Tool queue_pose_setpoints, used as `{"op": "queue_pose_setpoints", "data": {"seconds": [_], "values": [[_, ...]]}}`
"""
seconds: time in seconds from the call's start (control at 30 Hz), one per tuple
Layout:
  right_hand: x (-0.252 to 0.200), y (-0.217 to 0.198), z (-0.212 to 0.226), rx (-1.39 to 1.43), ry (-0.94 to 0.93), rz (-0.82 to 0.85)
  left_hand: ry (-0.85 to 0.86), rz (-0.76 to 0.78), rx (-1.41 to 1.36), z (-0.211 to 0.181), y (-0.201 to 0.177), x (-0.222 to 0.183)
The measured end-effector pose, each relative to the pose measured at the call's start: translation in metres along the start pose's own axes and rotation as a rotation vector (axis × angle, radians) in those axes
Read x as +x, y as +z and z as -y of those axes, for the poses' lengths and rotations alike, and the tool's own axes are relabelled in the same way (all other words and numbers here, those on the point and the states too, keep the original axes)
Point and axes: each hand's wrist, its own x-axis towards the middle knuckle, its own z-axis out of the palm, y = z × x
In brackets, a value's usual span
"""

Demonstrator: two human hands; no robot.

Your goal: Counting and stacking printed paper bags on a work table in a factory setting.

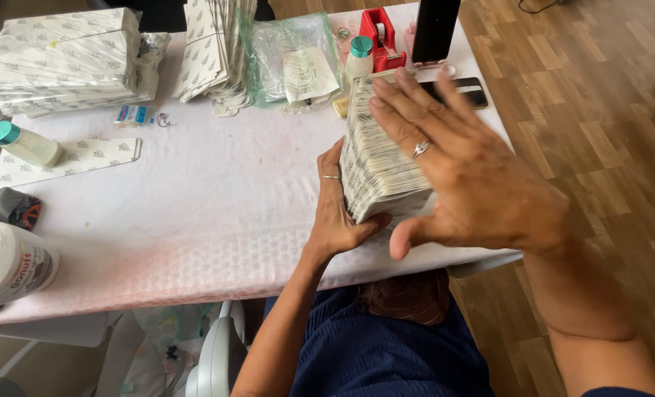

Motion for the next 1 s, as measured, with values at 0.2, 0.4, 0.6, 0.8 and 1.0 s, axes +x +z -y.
{"op": "queue_pose_setpoints", "data": {"seconds": [0.2,0.4,0.6,0.8,1.0], "values": [[0.004,0.0,-0.003,0.008,0.039,-0.007,-0.011,0.045,0.013,-0.003,-0.003,0.001],[0.009,-0.006,-0.005,0.138,0.105,-0.324,-0.018,0.073,0.026,-0.009,-0.006,0.003],[0.021,-0.008,-0.031,0.167,0.065,-0.34,-0.014,0.072,-0.002,-0.009,-0.006,0.003],[0.021,-0.013,-0.032,0.188,0.173,-0.252,-0.017,0.081,0.019,-0.005,-0.007,0.004],[0.017,-0.001,-0.041,0.16,0.107,-0.304,-0.02,0.087,0.009,-0.005,-0.008,0.007]]}}
